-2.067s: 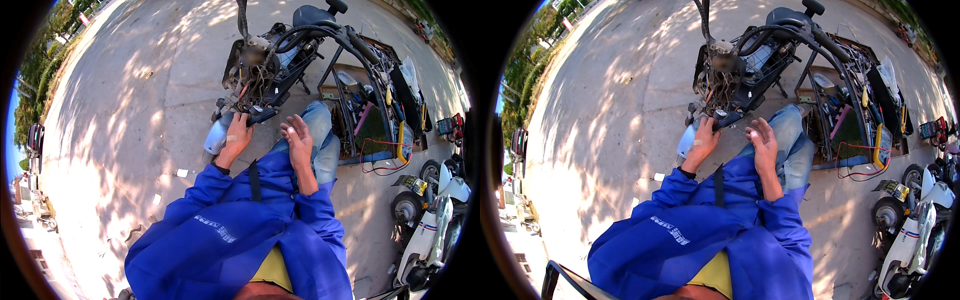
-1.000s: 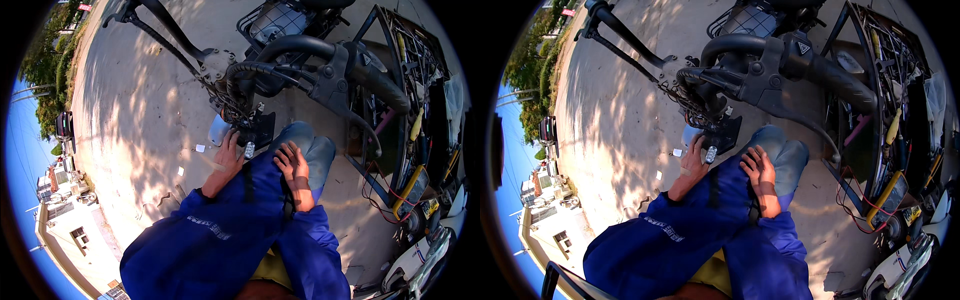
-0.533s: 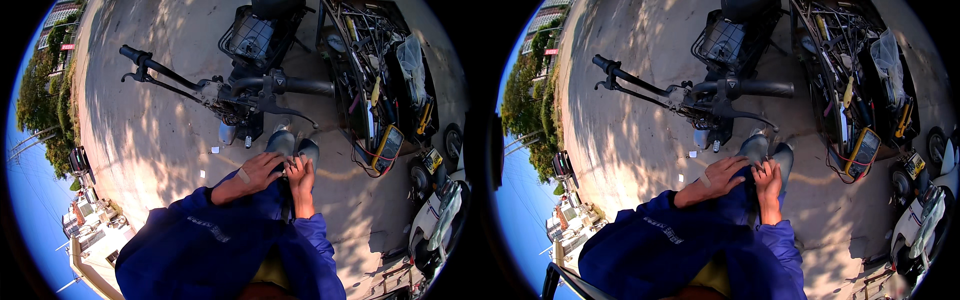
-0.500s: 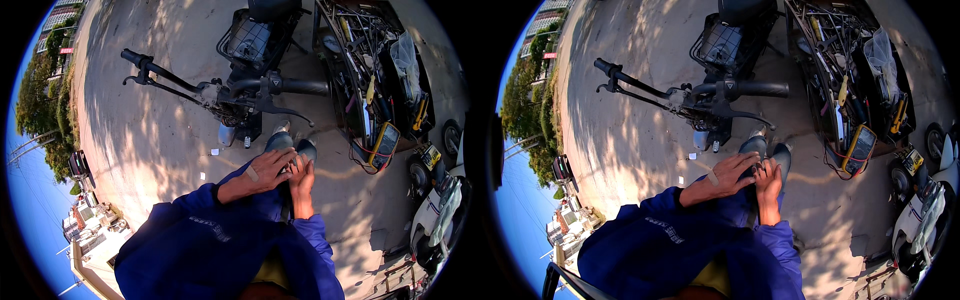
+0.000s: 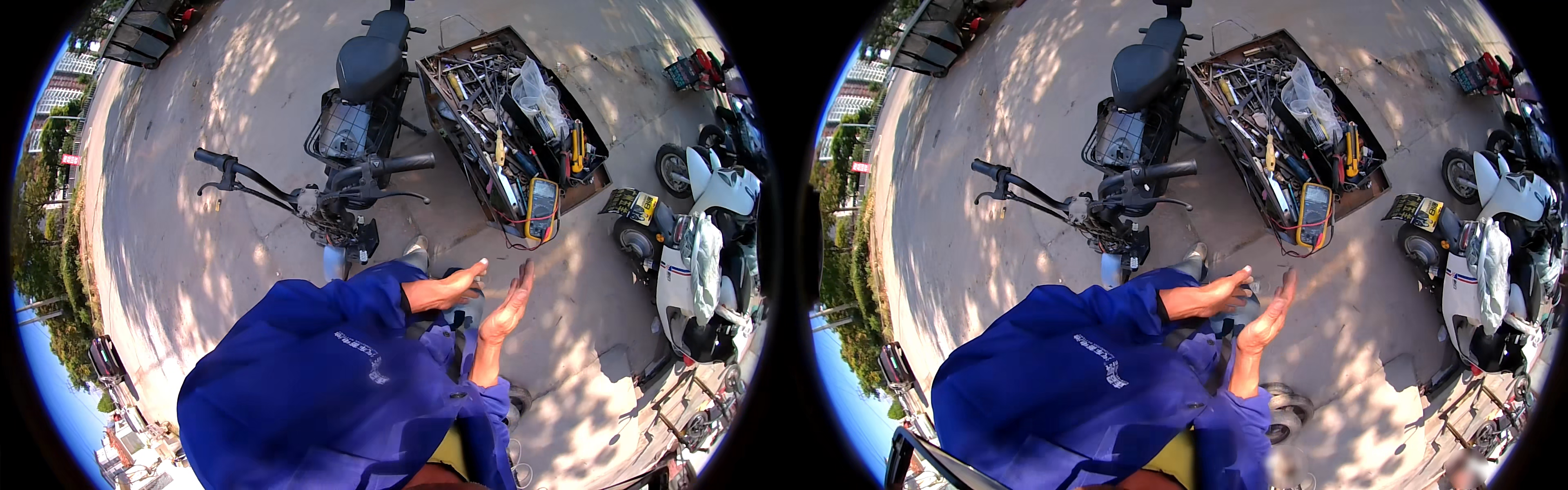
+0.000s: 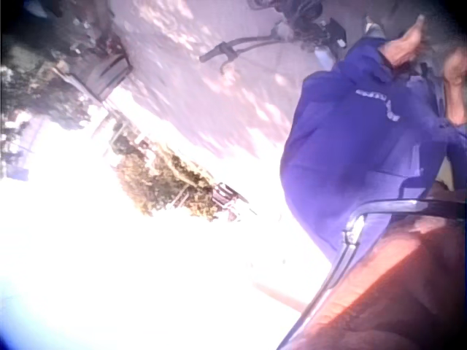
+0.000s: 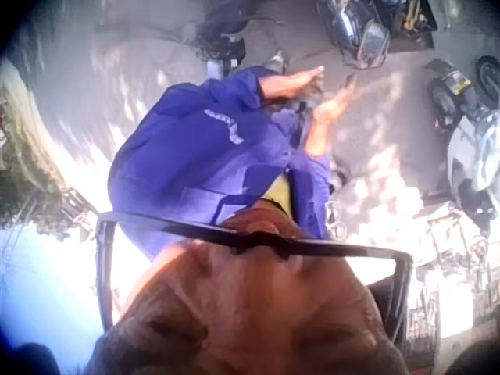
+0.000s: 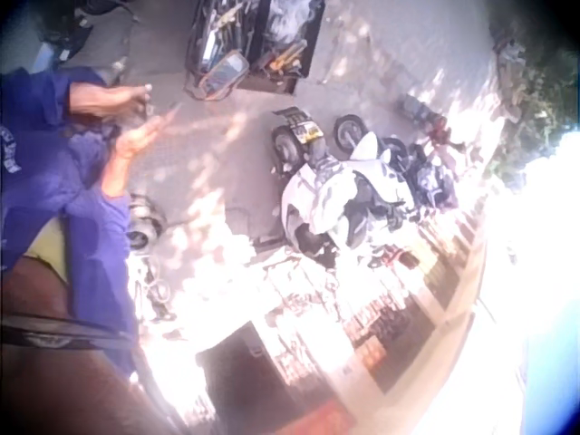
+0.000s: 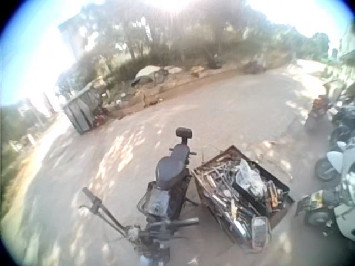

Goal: The person repairs a scooter's electrical system by stripping and twisting wires, then connecting them to a black control box. They use a multimeter to test the connections and place the control box onto the scooter frame.

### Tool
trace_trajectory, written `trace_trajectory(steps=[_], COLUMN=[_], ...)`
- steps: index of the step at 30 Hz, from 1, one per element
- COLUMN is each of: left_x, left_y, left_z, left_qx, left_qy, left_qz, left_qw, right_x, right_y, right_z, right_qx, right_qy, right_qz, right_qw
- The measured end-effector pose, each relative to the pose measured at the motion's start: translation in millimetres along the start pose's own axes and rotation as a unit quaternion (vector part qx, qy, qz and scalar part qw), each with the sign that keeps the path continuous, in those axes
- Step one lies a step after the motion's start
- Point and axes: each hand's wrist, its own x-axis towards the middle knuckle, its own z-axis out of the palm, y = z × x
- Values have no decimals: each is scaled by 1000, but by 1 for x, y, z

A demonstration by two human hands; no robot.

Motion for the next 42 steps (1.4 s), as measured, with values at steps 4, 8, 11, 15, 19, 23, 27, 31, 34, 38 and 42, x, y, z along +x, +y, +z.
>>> trace_trajectory(steps=[4, 8, 11, 15, 19, 23, 27, 31, 34, 38, 42], left_x=[-8, -32, 5, 74, 188, 191, 195, 146, 190, 283, 286], left_y=[14, 26, 7, -76, -89, -98, -165, -203, -191, -215, -376], left_z=[83, 199, 252, 298, 283, 334, 421, 523, 552, 601, 756], left_qx=[107, 181, 328, 452, 432, 382, 358, 376, 492, 493, 560], left_qy=[-11, -146, -161, -258, -255, -187, -223, -247, -209, 0, -201], left_qz=[79, 160, 337, 346, 105, -109, -164, -144, 13, 126, 46], left_qw=[991, 959, 868, 781, 859, 899, 892, 881, 845, 861, 803], right_x=[-4, -11, -25, -17, -20, -56, -64, -92, -130, -228, -380], right_y=[69, 156, 139, 90, 12, -26, 63, 162, 244, 280, 342], right_z=[-33, -147, -225, -260, -315, -393, -443, -561, -654, -735, -750], right_qx=[-26, -79, -82, 497, 477, 73, -70, -257, -416, -136, -105], right_qy=[2, 109, 196, 319, 269, 420, 419, 257, 118, 462, 596], right_qz=[-59, 179, 234, 224, 16, -108, -120, 144, 220, 256, 395], right_qw=[998, 975, 949, 775, 837, 898, 897, 920, 874, 838, 691])
